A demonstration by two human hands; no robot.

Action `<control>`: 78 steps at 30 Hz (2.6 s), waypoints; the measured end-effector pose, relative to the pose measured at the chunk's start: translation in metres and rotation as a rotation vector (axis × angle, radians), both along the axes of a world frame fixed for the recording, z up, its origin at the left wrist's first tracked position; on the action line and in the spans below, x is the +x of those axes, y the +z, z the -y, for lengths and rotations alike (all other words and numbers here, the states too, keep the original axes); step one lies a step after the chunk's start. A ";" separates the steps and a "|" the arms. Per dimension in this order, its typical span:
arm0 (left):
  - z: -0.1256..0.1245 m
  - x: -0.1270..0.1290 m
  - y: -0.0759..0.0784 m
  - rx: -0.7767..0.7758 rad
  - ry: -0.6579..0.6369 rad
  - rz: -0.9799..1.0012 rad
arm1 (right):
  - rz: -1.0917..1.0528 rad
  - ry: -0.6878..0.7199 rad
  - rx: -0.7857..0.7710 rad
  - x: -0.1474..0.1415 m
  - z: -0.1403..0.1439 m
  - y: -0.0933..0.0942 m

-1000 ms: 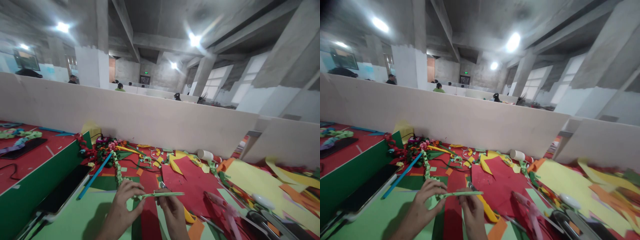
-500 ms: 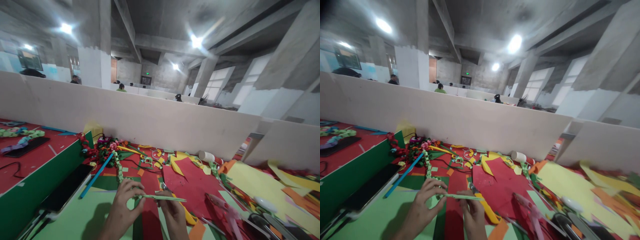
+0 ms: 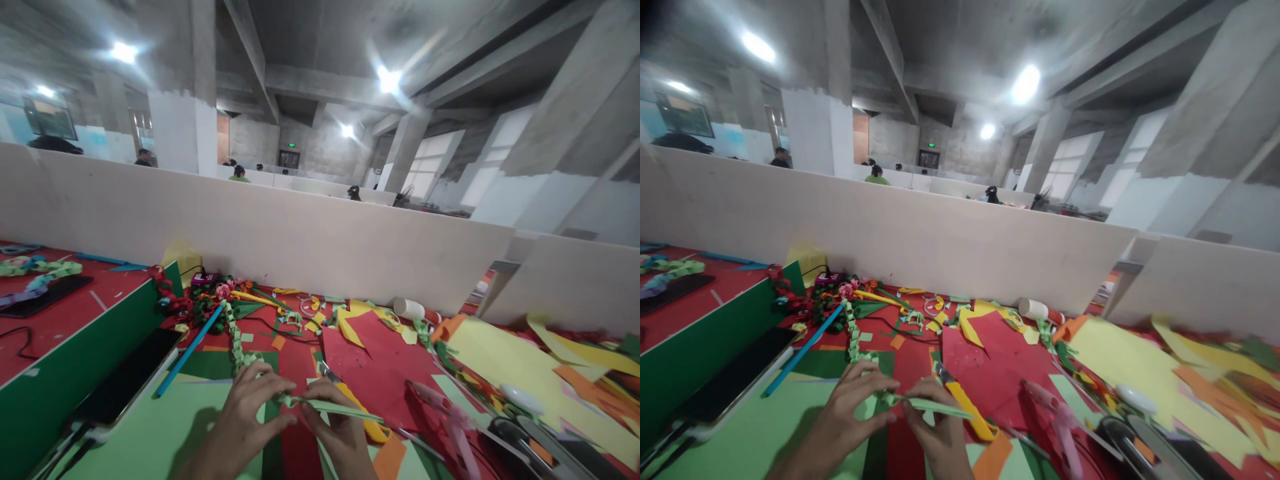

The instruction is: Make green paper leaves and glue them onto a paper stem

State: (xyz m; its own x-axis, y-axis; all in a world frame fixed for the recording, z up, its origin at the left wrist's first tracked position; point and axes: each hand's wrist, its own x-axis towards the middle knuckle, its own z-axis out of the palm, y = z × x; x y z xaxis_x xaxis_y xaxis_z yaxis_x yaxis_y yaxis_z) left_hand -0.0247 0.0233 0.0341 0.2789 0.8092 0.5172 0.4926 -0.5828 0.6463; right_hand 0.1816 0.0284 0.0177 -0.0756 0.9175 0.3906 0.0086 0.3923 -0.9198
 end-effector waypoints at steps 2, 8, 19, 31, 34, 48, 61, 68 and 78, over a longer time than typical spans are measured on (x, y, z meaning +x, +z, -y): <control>-0.001 -0.001 0.003 -0.018 -0.001 0.020 | 0.015 -0.031 0.018 0.002 0.000 0.000; -0.003 0.000 0.009 0.012 0.050 0.062 | 0.067 -0.122 0.165 0.001 -0.002 -0.001; -0.006 0.003 0.001 0.024 0.051 0.085 | 0.127 -0.151 0.263 -0.001 0.004 -0.005; -0.010 0.001 -0.004 0.079 0.034 0.083 | 0.072 -0.151 0.162 -0.004 0.002 -0.002; -0.011 0.003 -0.008 0.070 0.044 0.095 | 0.046 -0.177 0.108 -0.003 0.001 -0.006; -0.008 0.004 -0.004 -0.028 0.063 0.116 | 0.089 -0.219 -0.124 -0.008 0.003 -0.004; -0.008 0.003 -0.009 -0.311 0.098 0.094 | -0.139 -0.321 -0.259 -0.004 -0.011 -0.003; -0.005 0.003 -0.002 -0.250 0.078 -0.126 | -0.224 -0.254 -0.311 0.002 -0.014 -0.003; -0.004 0.008 -0.012 -0.316 0.073 0.077 | -0.108 -0.077 -0.278 -0.003 -0.004 -0.006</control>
